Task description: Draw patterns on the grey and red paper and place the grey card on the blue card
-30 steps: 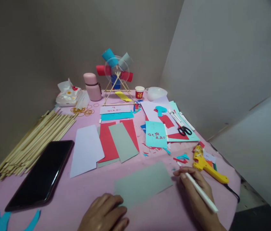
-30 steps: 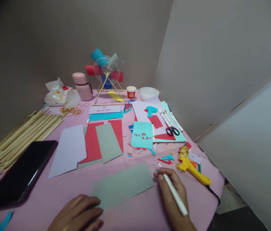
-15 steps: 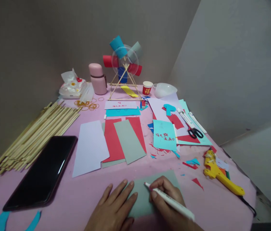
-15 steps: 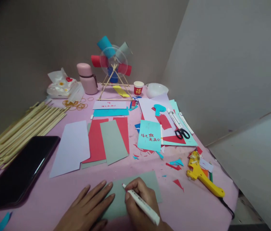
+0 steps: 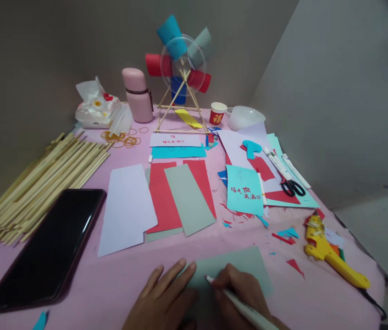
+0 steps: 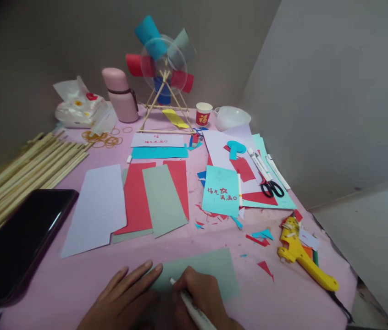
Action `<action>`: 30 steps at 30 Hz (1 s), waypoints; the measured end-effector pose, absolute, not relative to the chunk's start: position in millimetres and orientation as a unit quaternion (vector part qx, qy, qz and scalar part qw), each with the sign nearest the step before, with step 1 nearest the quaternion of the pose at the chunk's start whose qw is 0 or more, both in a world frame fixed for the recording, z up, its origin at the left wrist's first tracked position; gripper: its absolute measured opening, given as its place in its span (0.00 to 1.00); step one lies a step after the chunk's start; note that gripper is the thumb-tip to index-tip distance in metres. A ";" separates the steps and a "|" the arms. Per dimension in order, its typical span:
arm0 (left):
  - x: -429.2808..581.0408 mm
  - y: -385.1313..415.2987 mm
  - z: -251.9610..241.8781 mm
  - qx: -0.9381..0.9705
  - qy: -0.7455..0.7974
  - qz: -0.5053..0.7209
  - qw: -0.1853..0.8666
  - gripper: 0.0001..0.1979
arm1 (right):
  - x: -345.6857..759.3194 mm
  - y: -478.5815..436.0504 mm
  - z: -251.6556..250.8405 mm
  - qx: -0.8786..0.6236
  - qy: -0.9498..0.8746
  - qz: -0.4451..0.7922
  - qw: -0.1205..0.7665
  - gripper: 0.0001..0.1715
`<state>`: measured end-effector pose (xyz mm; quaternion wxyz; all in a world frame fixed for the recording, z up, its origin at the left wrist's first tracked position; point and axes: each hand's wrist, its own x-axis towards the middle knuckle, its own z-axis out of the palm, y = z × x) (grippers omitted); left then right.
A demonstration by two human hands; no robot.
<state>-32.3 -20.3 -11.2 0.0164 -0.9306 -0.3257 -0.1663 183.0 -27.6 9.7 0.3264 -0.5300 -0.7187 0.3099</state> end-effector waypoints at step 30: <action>-26.3 -24.5 17.1 -0.894 -0.409 -0.173 -0.065 0.10 | 179.3 -25.2 16.2 -0.512 -0.760 0.266 0.299 0.09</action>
